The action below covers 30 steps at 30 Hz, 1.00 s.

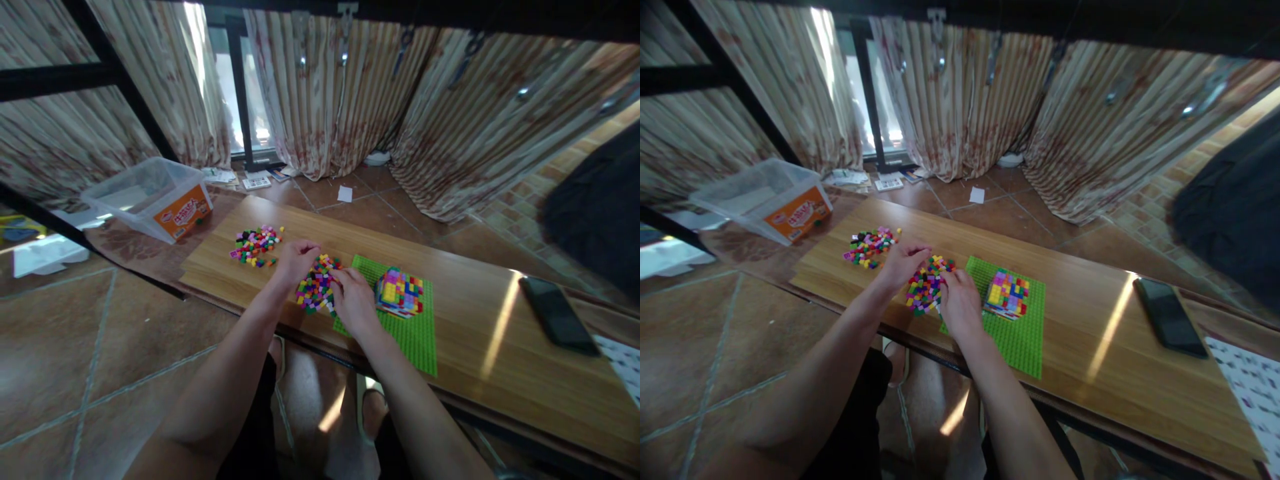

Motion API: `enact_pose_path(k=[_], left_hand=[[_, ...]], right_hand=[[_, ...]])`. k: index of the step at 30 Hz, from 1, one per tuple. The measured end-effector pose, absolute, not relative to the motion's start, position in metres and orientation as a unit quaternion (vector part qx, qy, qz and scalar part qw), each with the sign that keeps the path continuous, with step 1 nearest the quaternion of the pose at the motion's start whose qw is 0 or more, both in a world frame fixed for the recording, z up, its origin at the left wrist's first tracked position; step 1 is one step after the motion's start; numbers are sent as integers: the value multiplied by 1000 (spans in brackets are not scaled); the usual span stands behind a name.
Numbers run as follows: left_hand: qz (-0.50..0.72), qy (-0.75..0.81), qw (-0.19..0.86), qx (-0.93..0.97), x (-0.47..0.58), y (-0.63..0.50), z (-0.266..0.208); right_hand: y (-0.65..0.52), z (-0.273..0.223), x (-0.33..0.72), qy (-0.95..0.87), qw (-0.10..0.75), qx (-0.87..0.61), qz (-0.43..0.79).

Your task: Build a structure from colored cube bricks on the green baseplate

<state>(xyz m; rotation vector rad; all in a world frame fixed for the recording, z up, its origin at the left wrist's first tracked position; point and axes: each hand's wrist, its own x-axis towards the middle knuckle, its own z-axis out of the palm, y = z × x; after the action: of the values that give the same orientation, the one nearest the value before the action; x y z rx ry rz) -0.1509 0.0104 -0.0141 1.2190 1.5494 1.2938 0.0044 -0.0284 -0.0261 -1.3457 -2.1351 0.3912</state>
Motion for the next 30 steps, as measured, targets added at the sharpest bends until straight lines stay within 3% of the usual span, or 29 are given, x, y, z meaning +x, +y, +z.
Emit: enact_pose_path(k=[7,13,24,30], left_hand=[[261,669,227,658,-163,3,-10],[159,679,144,702,-153,-4,-5],[215,652,147,712,-152,-3,-12],[295,564,201,744,-164,-2,-3]], right_hand=[[-12,-37,0,-808,274,-509,117],[-12,-40,3,-807,294,-495,127],[-18,-32,7,-791,310,-502,161],[-22,-20,4,-730,381,-524,217]])
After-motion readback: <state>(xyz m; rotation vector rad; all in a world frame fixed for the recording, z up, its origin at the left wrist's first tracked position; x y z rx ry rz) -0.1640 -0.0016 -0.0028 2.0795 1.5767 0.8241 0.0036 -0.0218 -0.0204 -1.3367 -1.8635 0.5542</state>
